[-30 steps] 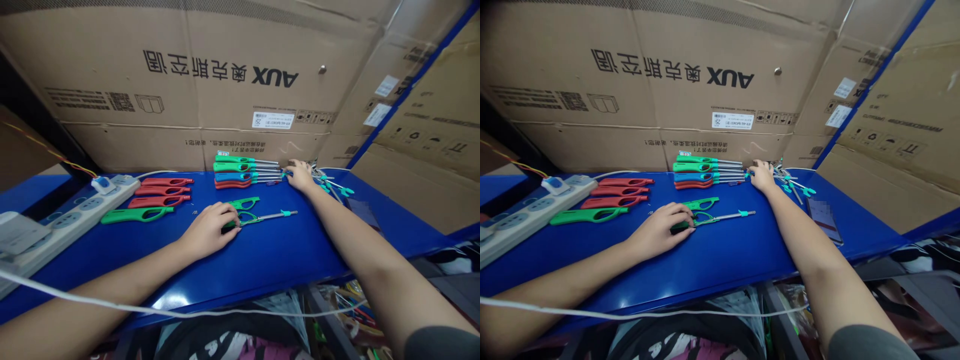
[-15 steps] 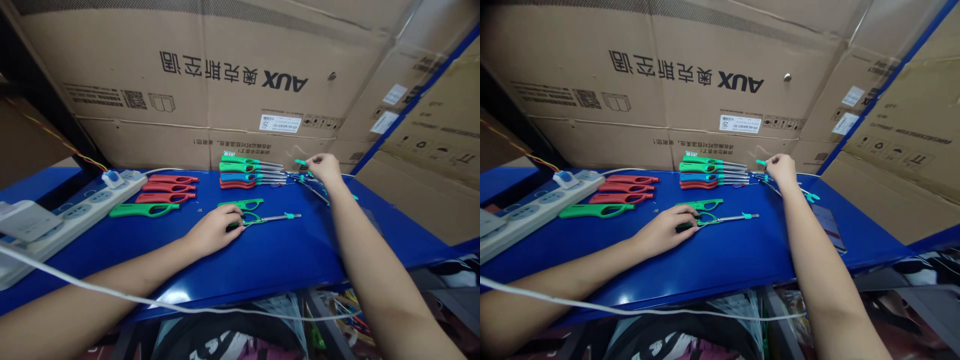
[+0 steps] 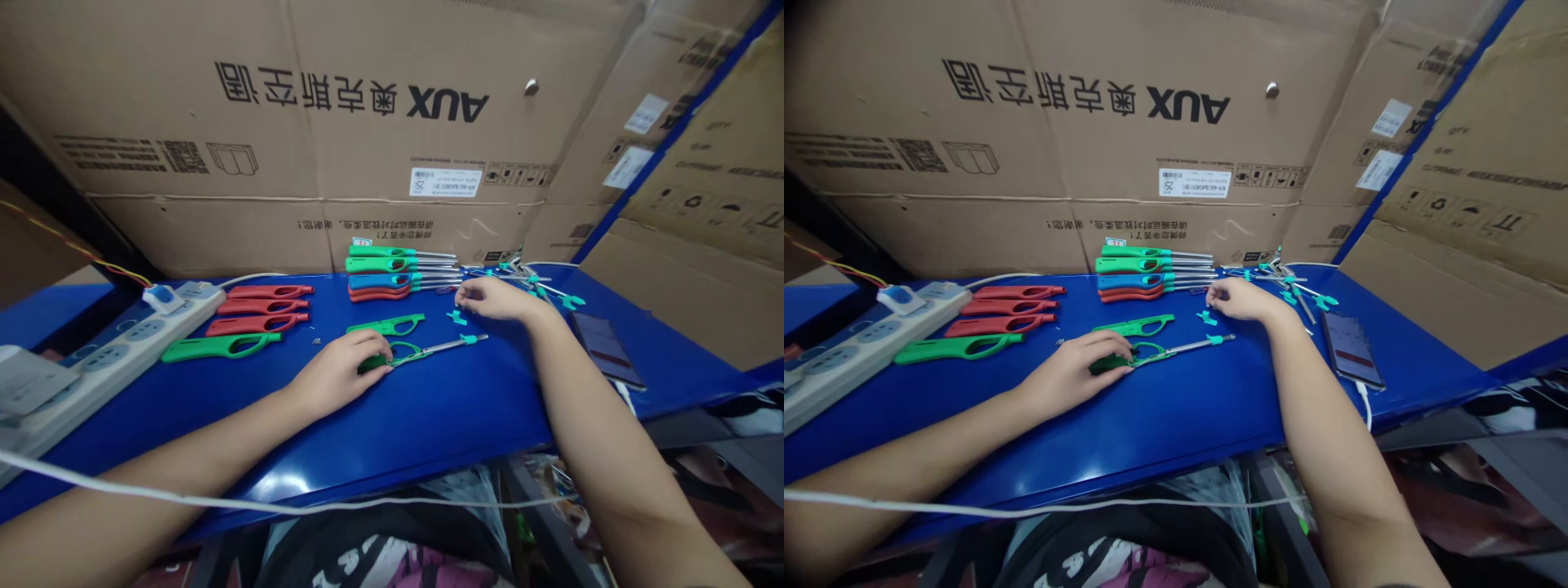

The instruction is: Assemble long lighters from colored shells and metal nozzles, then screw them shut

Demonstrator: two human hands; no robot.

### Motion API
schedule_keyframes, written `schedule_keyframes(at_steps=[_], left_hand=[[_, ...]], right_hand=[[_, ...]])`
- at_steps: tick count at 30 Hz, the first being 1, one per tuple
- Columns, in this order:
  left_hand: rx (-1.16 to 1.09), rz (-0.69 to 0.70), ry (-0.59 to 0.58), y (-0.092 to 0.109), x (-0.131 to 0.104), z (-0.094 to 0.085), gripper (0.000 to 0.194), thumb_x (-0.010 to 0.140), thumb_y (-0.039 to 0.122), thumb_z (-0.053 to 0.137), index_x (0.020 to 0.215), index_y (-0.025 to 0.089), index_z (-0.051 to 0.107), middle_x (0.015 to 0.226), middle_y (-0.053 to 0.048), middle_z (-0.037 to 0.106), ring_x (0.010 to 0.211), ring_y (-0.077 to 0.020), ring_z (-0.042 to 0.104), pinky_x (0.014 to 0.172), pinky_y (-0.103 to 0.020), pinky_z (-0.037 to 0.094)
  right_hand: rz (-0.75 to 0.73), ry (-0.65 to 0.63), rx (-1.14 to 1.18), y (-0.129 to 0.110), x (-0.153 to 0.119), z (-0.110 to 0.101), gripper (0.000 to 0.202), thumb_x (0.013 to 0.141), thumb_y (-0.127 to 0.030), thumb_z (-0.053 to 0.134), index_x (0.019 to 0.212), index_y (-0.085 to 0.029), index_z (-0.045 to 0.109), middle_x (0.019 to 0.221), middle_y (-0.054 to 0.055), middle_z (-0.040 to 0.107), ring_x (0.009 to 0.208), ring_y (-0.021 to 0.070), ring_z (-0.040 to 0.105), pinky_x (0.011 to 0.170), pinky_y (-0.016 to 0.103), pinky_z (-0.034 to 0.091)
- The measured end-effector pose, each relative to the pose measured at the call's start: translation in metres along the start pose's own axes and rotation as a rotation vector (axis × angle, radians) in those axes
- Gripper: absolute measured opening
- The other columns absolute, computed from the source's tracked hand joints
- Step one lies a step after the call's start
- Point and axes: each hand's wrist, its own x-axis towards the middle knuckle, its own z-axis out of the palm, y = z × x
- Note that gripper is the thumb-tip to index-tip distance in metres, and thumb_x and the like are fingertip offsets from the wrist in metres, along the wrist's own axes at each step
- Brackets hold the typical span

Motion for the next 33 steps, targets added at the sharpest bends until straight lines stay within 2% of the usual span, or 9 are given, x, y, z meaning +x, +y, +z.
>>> schedule_keyframes(at_steps=[2, 5, 8, 12, 18, 22, 25, 29, 33], left_hand=[[0.007, -0.01, 0.003, 0.001, 0.001, -0.001, 0.009, 0.093, 0.023, 0.062, 0.101, 0.021, 0.066, 0.106, -0.005, 0.069, 0.101, -0.0204, 0.067, 0.092, -0.035, 0.054], [0.025, -0.023, 0.007, 0.002, 0.001, -0.001, 0.014, 0.093, 0.024, 0.063, 0.107, 0.021, 0.065, 0.107, -0.005, 0.07, 0.102, -0.02, 0.067, 0.092, -0.034, 0.055], [0.033, -0.031, 0.018, 0.001, 0.001, -0.001, 0.019, 0.093, 0.026, 0.065, 0.111, 0.02, 0.065, 0.111, -0.005, 0.07, 0.103, -0.0198, 0.068, 0.093, -0.033, 0.055], [0.032, -0.026, 0.032, 0.0, 0.001, -0.001, 0.024, 0.093, 0.029, 0.065, 0.115, 0.02, 0.064, 0.114, -0.006, 0.071, 0.104, -0.0199, 0.068, 0.093, -0.033, 0.056], [0.067, -0.029, -0.001, -0.001, 0.001, 0.0, 0.023, 0.094, 0.032, 0.062, 0.113, 0.02, 0.066, 0.113, -0.008, 0.071, 0.107, -0.0225, 0.067, 0.095, -0.038, 0.056], [0.122, -0.041, -0.014, -0.001, 0.0, 0.0, 0.026, 0.094, 0.036, 0.062, 0.113, 0.018, 0.067, 0.11, -0.009, 0.07, 0.105, -0.0246, 0.067, 0.095, -0.041, 0.055], [0.139, -0.051, -0.019, 0.0, 0.0, -0.001, 0.025, 0.094, 0.035, 0.062, 0.111, 0.018, 0.068, 0.109, -0.009, 0.07, 0.105, -0.0246, 0.067, 0.094, -0.04, 0.055], [0.144, -0.076, -0.015, 0.003, -0.001, -0.002, 0.022, 0.093, 0.035, 0.064, 0.108, 0.019, 0.069, 0.106, -0.008, 0.071, 0.102, -0.0243, 0.067, 0.093, -0.039, 0.056], [0.131, -0.105, -0.013, 0.004, -0.001, -0.002, 0.021, 0.092, 0.033, 0.067, 0.106, 0.018, 0.07, 0.103, -0.008, 0.071, 0.099, -0.024, 0.068, 0.09, -0.037, 0.056]], right_hand=[[-0.044, 0.014, 0.033, -0.006, -0.004, -0.003, 0.023, 0.088, -0.037, 0.058, 0.096, -0.017, 0.067, 0.093, 0.008, 0.072, 0.08, 0.0171, 0.063, 0.075, 0.028, 0.048], [-0.044, -0.047, 0.017, -0.012, -0.007, -0.004, 0.032, 0.084, -0.046, 0.065, 0.099, -0.017, 0.068, 0.094, 0.008, 0.073, 0.079, 0.0178, 0.063, 0.071, 0.028, 0.047], [0.008, -0.118, -0.039, -0.012, -0.005, -0.002, 0.026, 0.085, -0.041, 0.064, 0.092, -0.017, 0.07, 0.086, 0.007, 0.072, 0.074, 0.0176, 0.062, 0.066, 0.027, 0.045], [0.011, -0.172, 0.015, -0.011, 0.001, 0.004, 0.022, 0.089, -0.037, 0.059, 0.09, -0.017, 0.069, 0.086, 0.007, 0.072, 0.074, 0.0168, 0.062, 0.067, 0.027, 0.046], [0.073, -0.018, -0.063, -0.013, 0.0, 0.006, 0.028, 0.086, -0.046, 0.065, 0.09, -0.018, 0.062, 0.084, 0.006, 0.069, 0.072, 0.0159, 0.059, 0.063, 0.026, 0.042], [0.077, -0.16, -0.084, -0.013, -0.004, 0.002, 0.034, 0.079, -0.051, 0.07, 0.076, -0.018, 0.063, 0.075, 0.004, 0.068, 0.067, 0.0157, 0.058, 0.06, 0.027, 0.04], [0.02, -0.163, -0.11, -0.019, -0.006, 0.003, 0.029, 0.081, -0.045, 0.069, 0.07, -0.018, 0.064, 0.068, 0.003, 0.065, 0.062, 0.0141, 0.053, 0.057, 0.027, 0.036], [-0.118, -0.113, -0.016, -0.041, -0.01, 0.007, 0.03, 0.082, -0.047, 0.067, 0.078, -0.017, 0.069, 0.069, 0.003, 0.065, 0.06, 0.0124, 0.051, 0.055, 0.025, 0.036], [-0.328, -0.194, 0.074, -0.063, -0.013, 0.021, 0.026, 0.083, -0.042, 0.07, 0.084, -0.016, 0.073, 0.074, 0.002, 0.068, 0.063, 0.0115, 0.052, 0.06, 0.024, 0.038]])
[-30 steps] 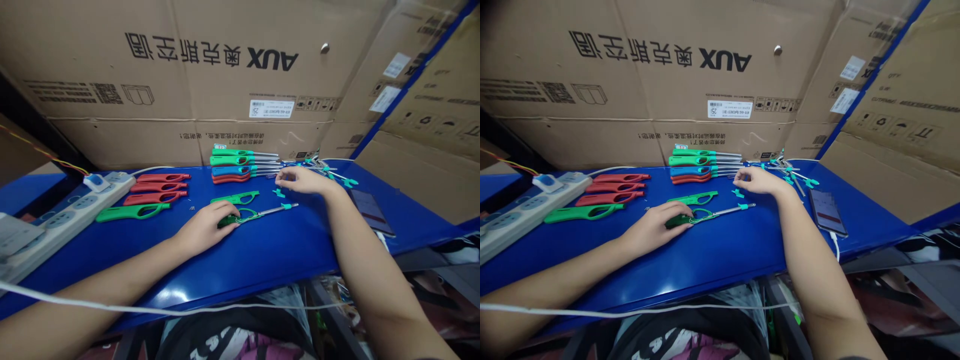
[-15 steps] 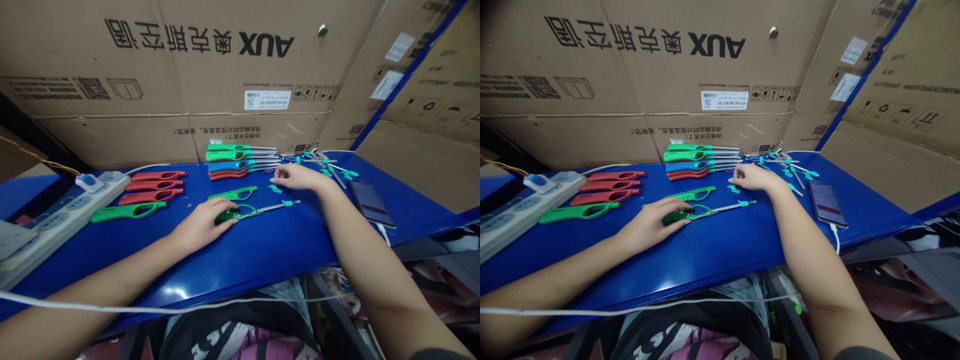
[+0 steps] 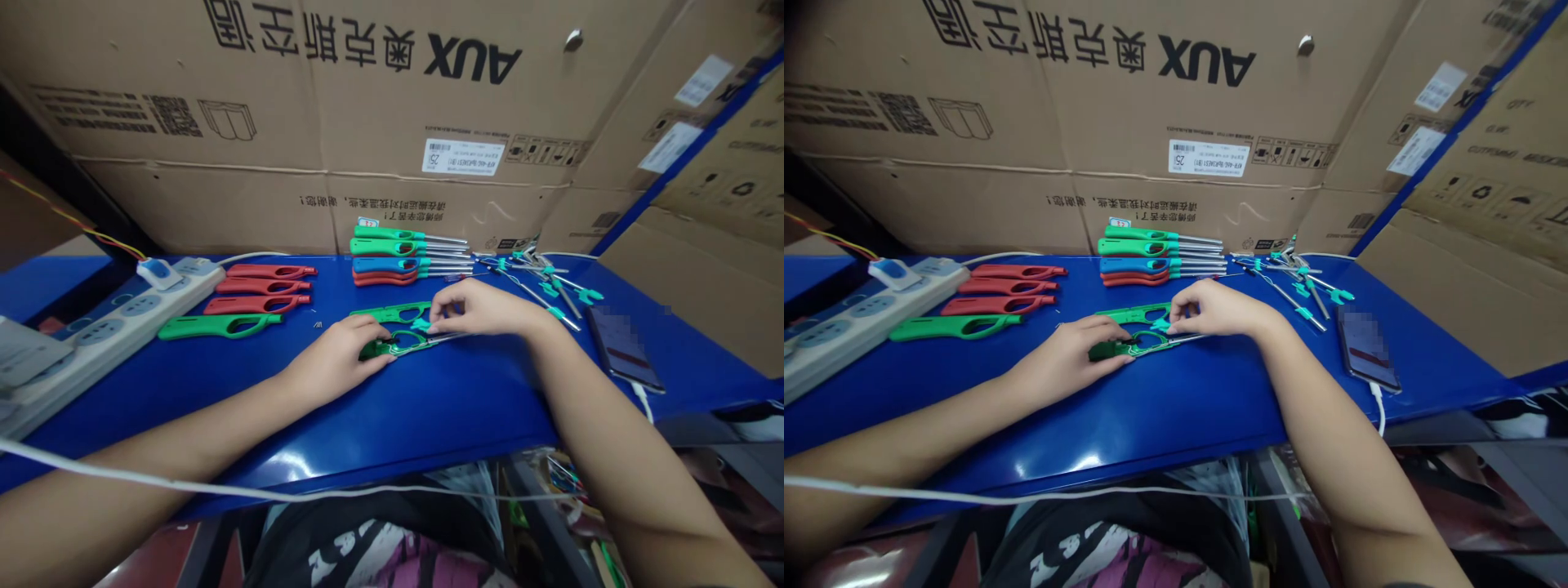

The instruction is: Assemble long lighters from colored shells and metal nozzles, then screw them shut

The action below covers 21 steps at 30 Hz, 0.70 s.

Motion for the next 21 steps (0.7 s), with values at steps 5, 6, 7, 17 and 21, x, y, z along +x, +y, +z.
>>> schedule_keyframes(at_steps=[5, 6, 7, 17, 21], left_hand=[[-0.016, -0.014, 0.008, -0.001, 0.0, 0.001, 0.021, 0.09, 0.032, 0.068, 0.105, 0.017, 0.07, 0.101, -0.007, 0.072, 0.096, -0.0233, 0.068, 0.087, -0.035, 0.055], [-0.022, -0.017, 0.011, -0.001, 0.001, 0.001, 0.02, 0.09, 0.032, 0.068, 0.104, 0.017, 0.07, 0.101, -0.007, 0.072, 0.096, -0.0231, 0.068, 0.087, -0.035, 0.055], [-0.029, -0.02, 0.013, -0.001, 0.001, 0.001, 0.02, 0.09, 0.032, 0.068, 0.104, 0.017, 0.071, 0.101, -0.007, 0.072, 0.095, -0.0229, 0.068, 0.086, -0.035, 0.055], [-0.067, -0.063, 0.01, 0.004, 0.002, -0.001, 0.018, 0.088, 0.028, 0.071, 0.1, 0.016, 0.072, 0.097, -0.007, 0.071, 0.091, -0.0227, 0.069, 0.084, -0.035, 0.056], [-0.076, -0.07, 0.017, 0.004, 0.001, -0.001, 0.018, 0.088, 0.029, 0.07, 0.101, 0.017, 0.072, 0.096, -0.006, 0.071, 0.09, -0.0222, 0.069, 0.085, -0.035, 0.056]], right_hand=[[-0.173, -0.011, 0.037, -0.005, 0.012, 0.022, 0.017, 0.087, -0.029, 0.068, 0.088, -0.014, 0.074, 0.084, 0.004, 0.068, 0.069, 0.0119, 0.054, 0.065, 0.024, 0.041], [-0.19, -0.008, 0.024, -0.005, 0.013, 0.023, 0.015, 0.087, -0.027, 0.067, 0.088, -0.014, 0.074, 0.085, 0.004, 0.068, 0.07, 0.0123, 0.055, 0.066, 0.024, 0.042], [-0.202, -0.008, 0.011, -0.004, 0.013, 0.024, 0.014, 0.087, -0.026, 0.067, 0.088, -0.014, 0.074, 0.085, 0.005, 0.067, 0.072, 0.0128, 0.056, 0.066, 0.024, 0.042], [-0.247, -0.03, -0.089, -0.009, 0.009, 0.023, 0.01, 0.089, -0.017, 0.062, 0.089, -0.017, 0.072, 0.09, 0.005, 0.069, 0.08, 0.0157, 0.06, 0.071, 0.026, 0.044], [-0.234, -0.021, -0.051, -0.005, 0.01, 0.023, 0.01, 0.088, -0.018, 0.062, 0.089, -0.016, 0.071, 0.089, 0.005, 0.068, 0.077, 0.0147, 0.058, 0.067, 0.025, 0.043]])
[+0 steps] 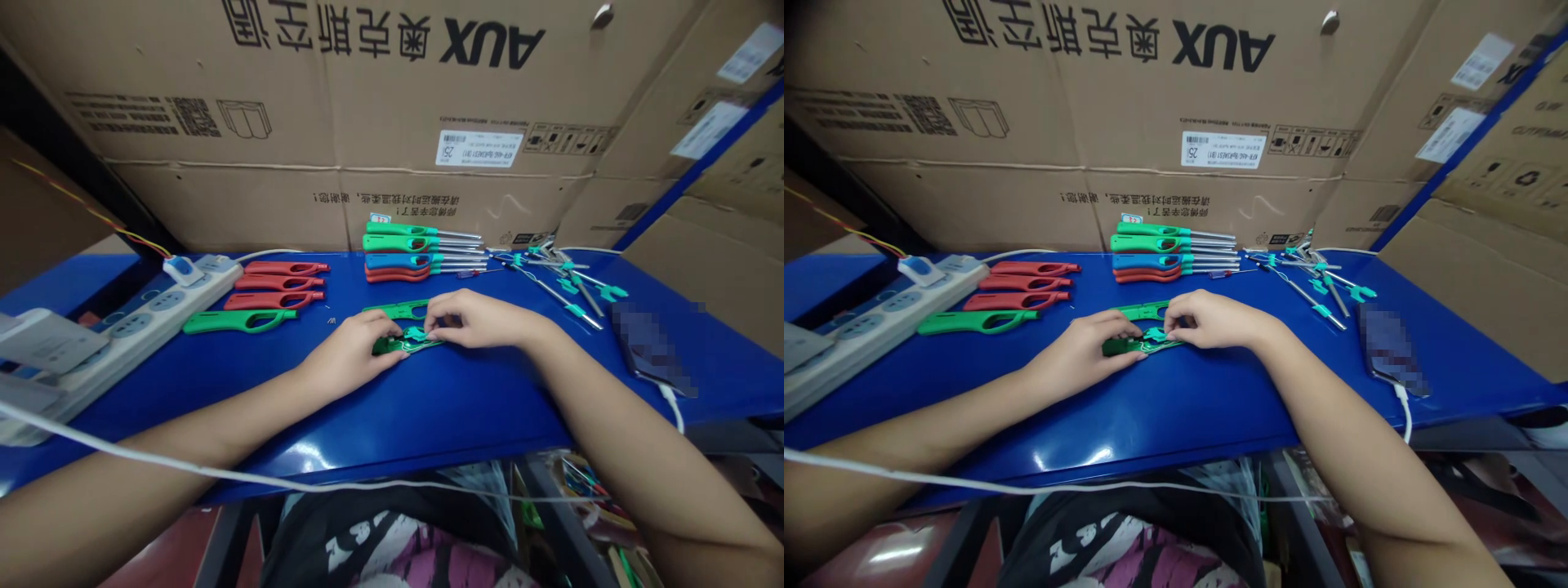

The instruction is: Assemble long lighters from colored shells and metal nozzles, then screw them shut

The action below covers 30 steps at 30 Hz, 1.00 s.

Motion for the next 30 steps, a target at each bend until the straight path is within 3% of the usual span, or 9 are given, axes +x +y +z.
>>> schedule_keyframes(at_steps=[15, 30], left_hand=[[0.027, -0.035, -0.026, -0.001, 0.0, -0.001, 0.021, 0.087, 0.032, 0.07, 0.102, 0.018, 0.072, 0.098, -0.007, 0.069, 0.09, -0.0234, 0.068, 0.084, -0.037, 0.056], [-0.023, -0.056, -0.031, -0.003, 0.001, -0.001, 0.023, 0.086, 0.033, 0.071, 0.101, 0.016, 0.069, 0.097, -0.007, 0.066, 0.086, -0.021, 0.065, 0.082, -0.036, 0.056]], right_hand=[[-0.012, -0.002, 0.063, 0.001, 0.003, 0.004, 0.008, 0.089, -0.02, 0.063, 0.087, -0.016, 0.069, 0.086, 0.004, 0.065, 0.074, 0.0136, 0.055, 0.065, 0.025, 0.042], [-0.093, 0.045, 0.012, -0.005, 0.005, 0.009, 0.01, 0.089, -0.01, 0.057, 0.081, -0.016, 0.059, 0.086, 0.004, 0.061, 0.077, 0.0149, 0.053, 0.07, 0.026, 0.041]])
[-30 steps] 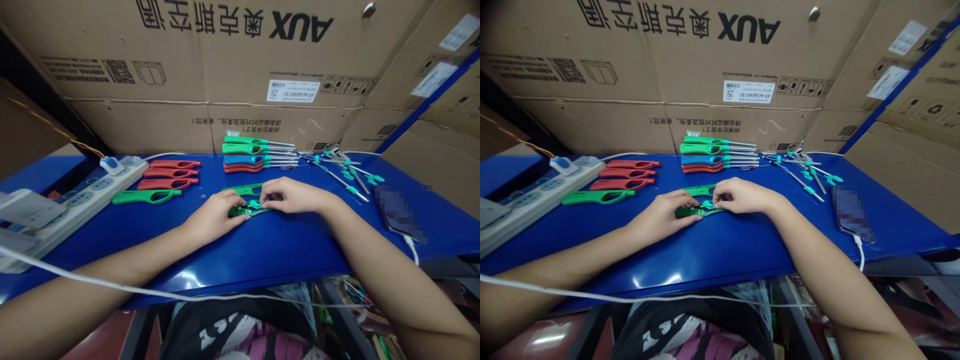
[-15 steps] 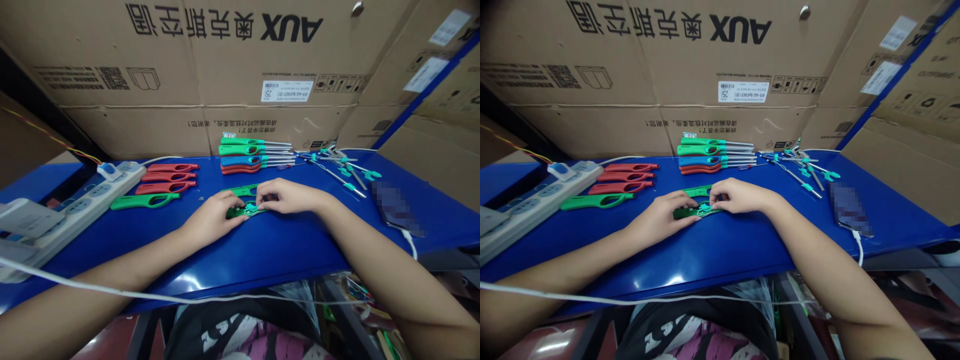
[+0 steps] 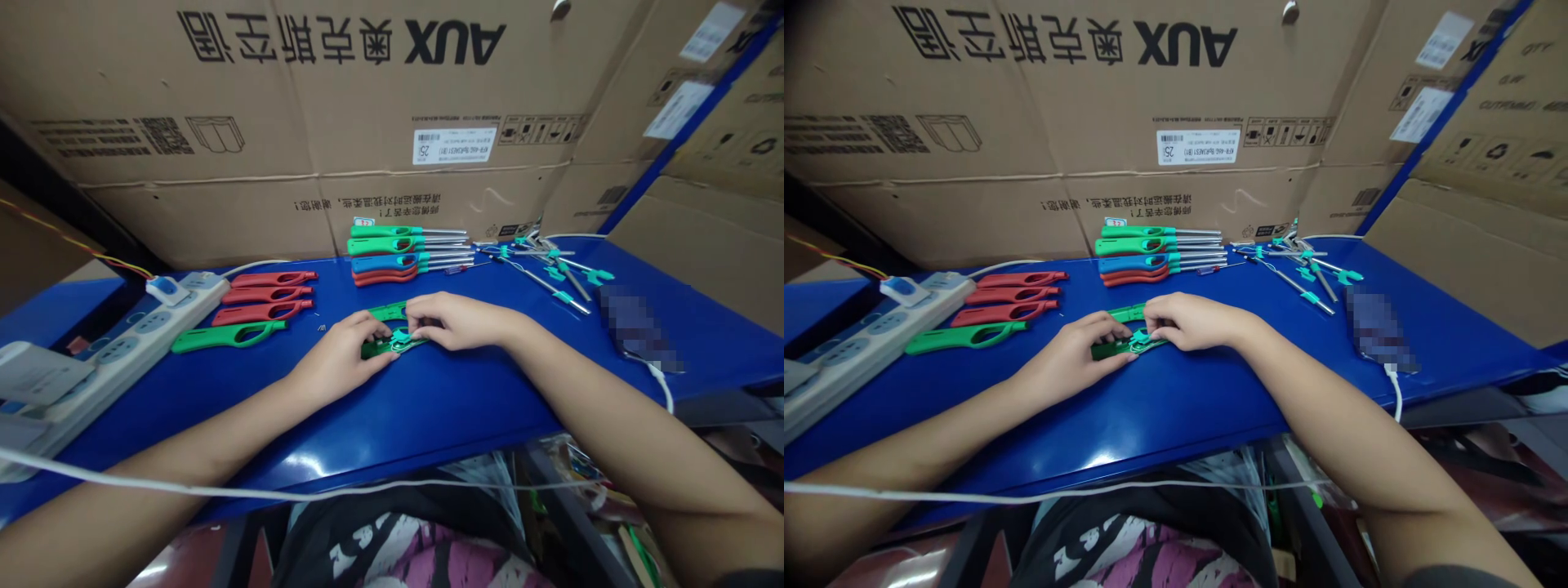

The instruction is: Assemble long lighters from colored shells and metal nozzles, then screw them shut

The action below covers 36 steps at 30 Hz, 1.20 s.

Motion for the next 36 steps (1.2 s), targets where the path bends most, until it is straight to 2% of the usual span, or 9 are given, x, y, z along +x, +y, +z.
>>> schedule_keyframes(at_steps=[12, 19, 24, 26, 31, 36], left_hand=[[-0.01, -0.031, -0.007, 0.002, 0.0, -0.001, 0.023, 0.085, 0.033, 0.071, 0.099, 0.016, 0.065, 0.096, -0.007, 0.066, 0.087, -0.0224, 0.065, 0.081, -0.038, 0.055], [-0.027, -0.031, 0.006, 0.003, 0.0, 0.001, 0.033, 0.085, 0.033, 0.071, 0.111, 0.016, 0.062, 0.099, -0.007, 0.067, 0.09, -0.0231, 0.065, 0.083, -0.039, 0.055], [0.007, -0.026, 0.02, 0.001, -0.001, 0.003, 0.038, 0.086, 0.035, 0.069, 0.118, 0.015, 0.064, 0.1, -0.008, 0.067, 0.091, -0.0232, 0.065, 0.082, -0.037, 0.055], [0.013, -0.028, 0.019, 0.001, -0.001, 0.003, 0.035, 0.086, 0.036, 0.069, 0.114, 0.015, 0.067, 0.102, -0.008, 0.067, 0.091, -0.0229, 0.065, 0.081, -0.036, 0.054], [-0.046, -0.046, 0.039, 0.004, 0.001, 0.003, 0.029, 0.091, 0.044, 0.063, 0.101, 0.018, 0.071, 0.097, -0.006, 0.069, 0.087, -0.0212, 0.066, 0.077, -0.033, 0.051], [-0.029, -0.061, 0.043, 0.006, 0.002, 0.003, 0.021, 0.093, 0.036, 0.061, 0.094, 0.019, 0.071, 0.093, -0.005, 0.07, 0.086, -0.021, 0.065, 0.075, -0.032, 0.048]], right_hand=[[-0.063, -0.004, 0.018, 0.0, 0.001, 0.001, 0.009, 0.087, -0.011, 0.061, 0.084, -0.015, 0.068, 0.082, 0.004, 0.063, 0.074, 0.0144, 0.055, 0.069, 0.027, 0.043], [0.027, 0.032, 0.07, 0.004, 0.003, 0.005, 0.005, 0.087, -0.02, 0.069, 0.088, -0.015, 0.068, 0.086, 0.002, 0.058, 0.07, 0.0111, 0.051, 0.066, 0.025, 0.042], [0.185, 0.073, 0.174, 0.007, 0.005, 0.007, 0.041, 0.081, -0.026, 0.076, 0.117, -0.016, 0.059, 0.097, 0.002, 0.06, 0.066, 0.0094, 0.047, 0.064, 0.024, 0.043], [0.211, 0.06, 0.195, 0.008, 0.005, 0.007, 0.045, 0.08, -0.028, 0.077, 0.12, -0.016, 0.058, 0.097, 0.002, 0.061, 0.067, 0.0095, 0.048, 0.064, 0.024, 0.043], [0.195, 0.012, 0.173, 0.008, 0.005, 0.007, 0.032, 0.081, -0.029, 0.075, 0.108, -0.015, 0.065, 0.08, -0.001, 0.06, 0.066, 0.0107, 0.047, 0.062, 0.024, 0.039], [0.112, 0.025, 0.072, 0.005, 0.007, 0.011, 0.021, 0.083, -0.029, 0.073, 0.097, -0.013, 0.067, 0.078, 0.0, 0.059, 0.067, 0.0117, 0.049, 0.062, 0.024, 0.037]])
